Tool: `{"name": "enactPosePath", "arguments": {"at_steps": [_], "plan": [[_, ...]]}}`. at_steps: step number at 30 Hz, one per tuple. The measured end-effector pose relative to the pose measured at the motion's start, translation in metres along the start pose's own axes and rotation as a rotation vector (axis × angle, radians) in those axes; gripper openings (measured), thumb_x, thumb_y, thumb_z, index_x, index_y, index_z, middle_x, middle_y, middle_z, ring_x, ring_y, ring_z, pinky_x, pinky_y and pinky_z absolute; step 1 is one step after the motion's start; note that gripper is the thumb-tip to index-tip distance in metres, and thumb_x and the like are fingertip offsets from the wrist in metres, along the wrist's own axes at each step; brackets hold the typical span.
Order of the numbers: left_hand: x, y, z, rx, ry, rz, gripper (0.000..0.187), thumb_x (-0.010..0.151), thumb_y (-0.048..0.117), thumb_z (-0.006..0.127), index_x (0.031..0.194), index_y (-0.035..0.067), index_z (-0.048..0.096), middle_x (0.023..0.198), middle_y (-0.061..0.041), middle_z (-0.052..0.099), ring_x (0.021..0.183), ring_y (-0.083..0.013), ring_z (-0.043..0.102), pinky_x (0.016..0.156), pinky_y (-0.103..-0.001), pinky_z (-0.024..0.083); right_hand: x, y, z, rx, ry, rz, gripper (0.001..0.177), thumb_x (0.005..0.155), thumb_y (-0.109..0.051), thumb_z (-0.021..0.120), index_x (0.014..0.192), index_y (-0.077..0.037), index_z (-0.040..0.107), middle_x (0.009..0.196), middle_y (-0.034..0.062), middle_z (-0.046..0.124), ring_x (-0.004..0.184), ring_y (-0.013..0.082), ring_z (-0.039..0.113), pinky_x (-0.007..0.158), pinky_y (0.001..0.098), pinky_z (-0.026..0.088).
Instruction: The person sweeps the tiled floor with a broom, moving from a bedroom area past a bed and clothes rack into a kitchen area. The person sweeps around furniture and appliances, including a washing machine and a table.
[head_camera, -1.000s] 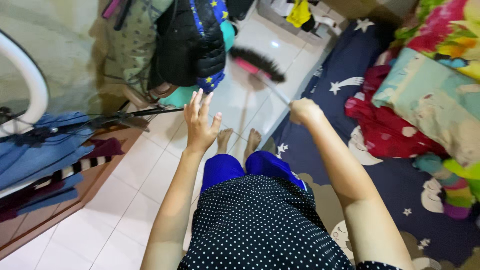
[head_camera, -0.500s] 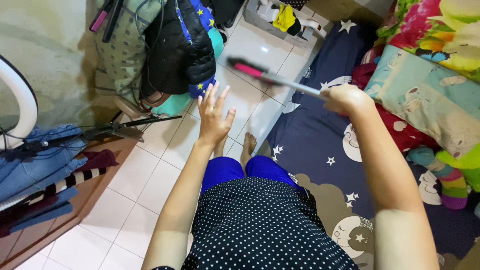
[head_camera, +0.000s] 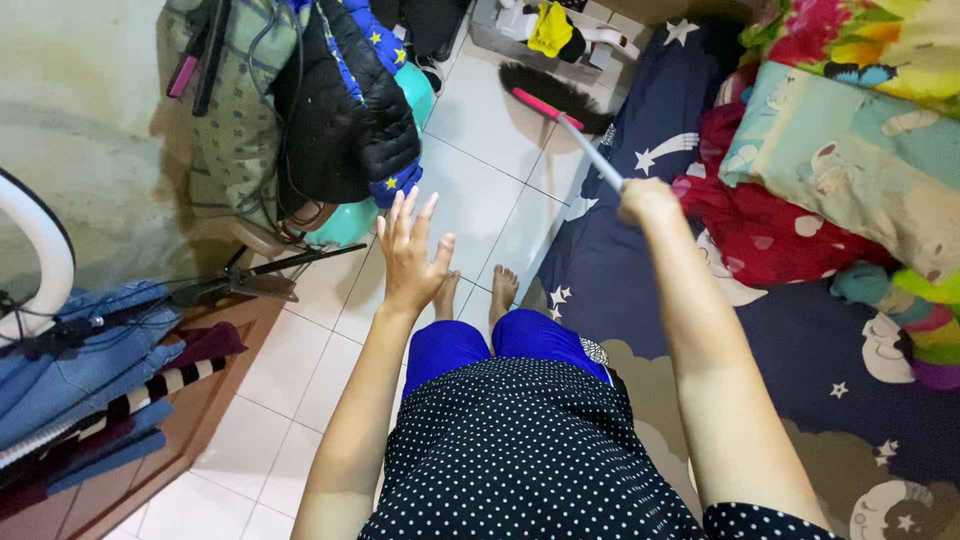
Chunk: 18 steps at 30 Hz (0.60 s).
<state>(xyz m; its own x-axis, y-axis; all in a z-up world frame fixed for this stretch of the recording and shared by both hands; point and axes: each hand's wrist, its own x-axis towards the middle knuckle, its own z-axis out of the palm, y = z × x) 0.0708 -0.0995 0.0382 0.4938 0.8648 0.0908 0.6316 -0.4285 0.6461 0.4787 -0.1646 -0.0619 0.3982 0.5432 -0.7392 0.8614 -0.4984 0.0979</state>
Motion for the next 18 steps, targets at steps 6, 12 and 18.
{"name": "enactPosePath", "arguments": {"at_steps": [6, 12, 18], "plan": [[0.009, 0.006, 0.010, 0.001, -0.021, 0.063, 0.061, 0.096, 0.034, 0.065, 0.152, 0.012, 0.051, 0.161, -0.021, 0.038, 0.153, -0.0437, 0.027, 0.121, -0.068, 0.015, -0.046, -0.017, 0.011, -0.051, -0.148, -0.095, 0.044, 0.081, -0.010, 0.064, 0.124, -0.012, 0.075, 0.109, 0.0187, 0.076, 0.102, 0.0337, 0.075, 0.087, 0.0440, 0.062], [0.023, 0.020, 0.023, -0.029, -0.053, 0.093, 0.061, 0.096, 0.033, 0.066, 0.152, 0.014, 0.051, 0.161, -0.020, 0.040, 0.153, -0.0423, 0.028, 0.121, -0.069, 0.014, -0.112, -0.006, -0.010, -0.034, -0.301, -0.168, 0.052, 0.082, -0.013, 0.060, 0.133, -0.020, 0.065, 0.103, 0.0162, 0.078, 0.087, 0.0307, 0.079, 0.079, 0.0419, 0.062], [0.021, 0.024, 0.029, -0.046, -0.060, 0.118, 0.062, 0.094, 0.032, 0.067, 0.151, 0.013, 0.051, 0.161, -0.019, 0.040, 0.153, -0.0419, 0.028, 0.121, -0.068, 0.013, -0.127, 0.017, -0.050, -0.142, -0.239, -0.180, 0.050, 0.084, -0.025, 0.066, 0.134, -0.028, 0.065, 0.111, 0.0116, 0.075, 0.098, 0.0304, 0.073, 0.088, 0.0439, 0.059]]}}
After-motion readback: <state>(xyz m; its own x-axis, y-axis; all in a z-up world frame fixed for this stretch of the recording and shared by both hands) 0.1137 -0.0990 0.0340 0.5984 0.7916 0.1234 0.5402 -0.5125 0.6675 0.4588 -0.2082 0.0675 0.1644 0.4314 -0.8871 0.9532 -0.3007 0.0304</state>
